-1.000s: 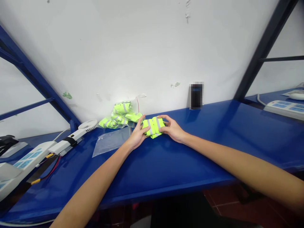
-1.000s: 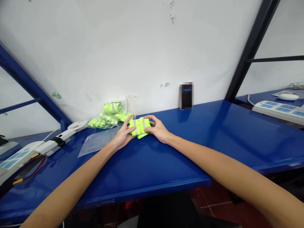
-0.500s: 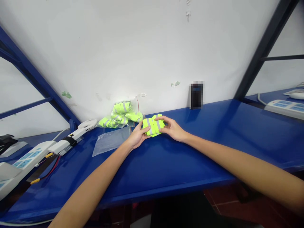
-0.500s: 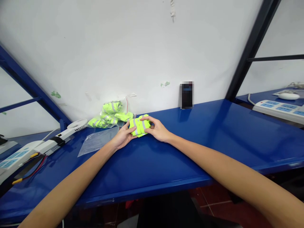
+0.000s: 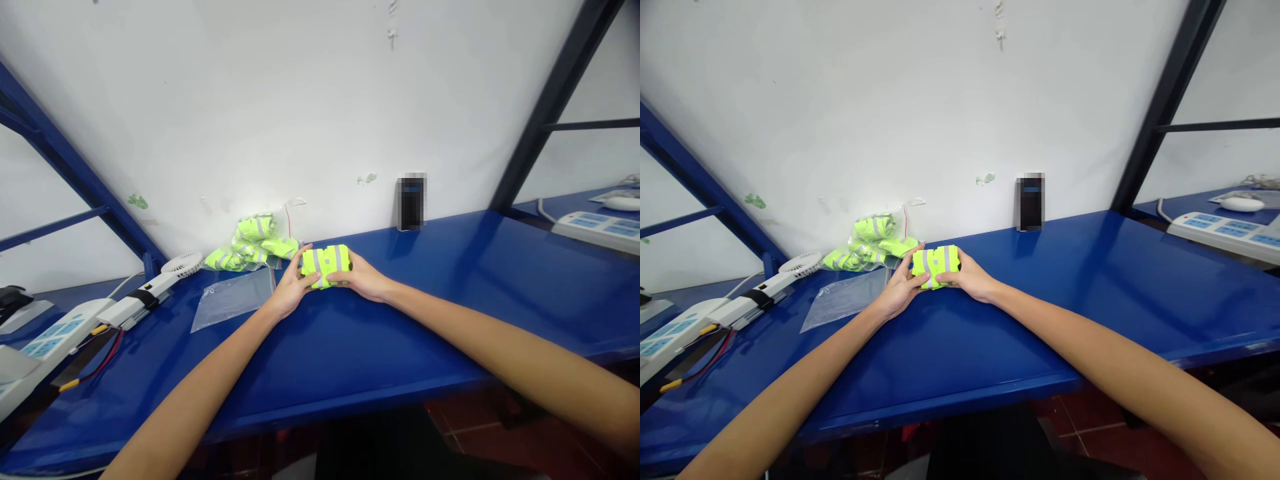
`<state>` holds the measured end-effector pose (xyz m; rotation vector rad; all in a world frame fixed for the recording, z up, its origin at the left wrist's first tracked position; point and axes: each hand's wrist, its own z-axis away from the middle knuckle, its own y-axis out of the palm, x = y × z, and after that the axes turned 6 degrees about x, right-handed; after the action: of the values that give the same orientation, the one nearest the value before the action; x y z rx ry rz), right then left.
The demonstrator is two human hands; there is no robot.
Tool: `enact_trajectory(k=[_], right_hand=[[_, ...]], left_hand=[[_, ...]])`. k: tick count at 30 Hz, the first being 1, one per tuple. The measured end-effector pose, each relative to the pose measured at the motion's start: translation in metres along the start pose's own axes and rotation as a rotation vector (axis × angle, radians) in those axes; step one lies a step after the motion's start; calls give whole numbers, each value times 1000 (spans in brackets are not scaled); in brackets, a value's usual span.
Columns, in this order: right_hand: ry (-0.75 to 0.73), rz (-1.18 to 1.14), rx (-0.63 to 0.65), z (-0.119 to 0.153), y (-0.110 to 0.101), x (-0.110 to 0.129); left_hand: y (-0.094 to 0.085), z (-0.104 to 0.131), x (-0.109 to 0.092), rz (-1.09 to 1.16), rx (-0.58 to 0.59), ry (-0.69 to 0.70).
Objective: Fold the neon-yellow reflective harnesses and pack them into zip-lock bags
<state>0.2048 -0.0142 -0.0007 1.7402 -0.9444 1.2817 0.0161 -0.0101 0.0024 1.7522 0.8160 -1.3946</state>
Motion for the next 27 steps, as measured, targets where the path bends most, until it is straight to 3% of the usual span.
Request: enact_trajectory(k=[4, 8, 11, 14, 17, 21, 27], right_hand=[[-133, 204, -102, 1, 3, 2], [-265, 316, -204, 0, 7, 8], [-284, 302, -239, 0, 6, 7], [-260, 303, -237, 0, 3, 5], [-203, 317, -215, 1, 1, 5], [-177, 353, -217, 1, 2, 7], [-145, 408, -238, -1, -4, 3]], left_hand=[[1, -1, 3, -192, 41, 137], [9, 1, 8, -563, -76, 332], [9, 3, 6, -821, -139, 341], [-6, 6, -9, -1138, -125, 329], [-35, 9, -33, -1339, 98, 241], [-73, 17, -58, -1631, 77, 108], [-99, 28, -63, -1521, 118, -238]])
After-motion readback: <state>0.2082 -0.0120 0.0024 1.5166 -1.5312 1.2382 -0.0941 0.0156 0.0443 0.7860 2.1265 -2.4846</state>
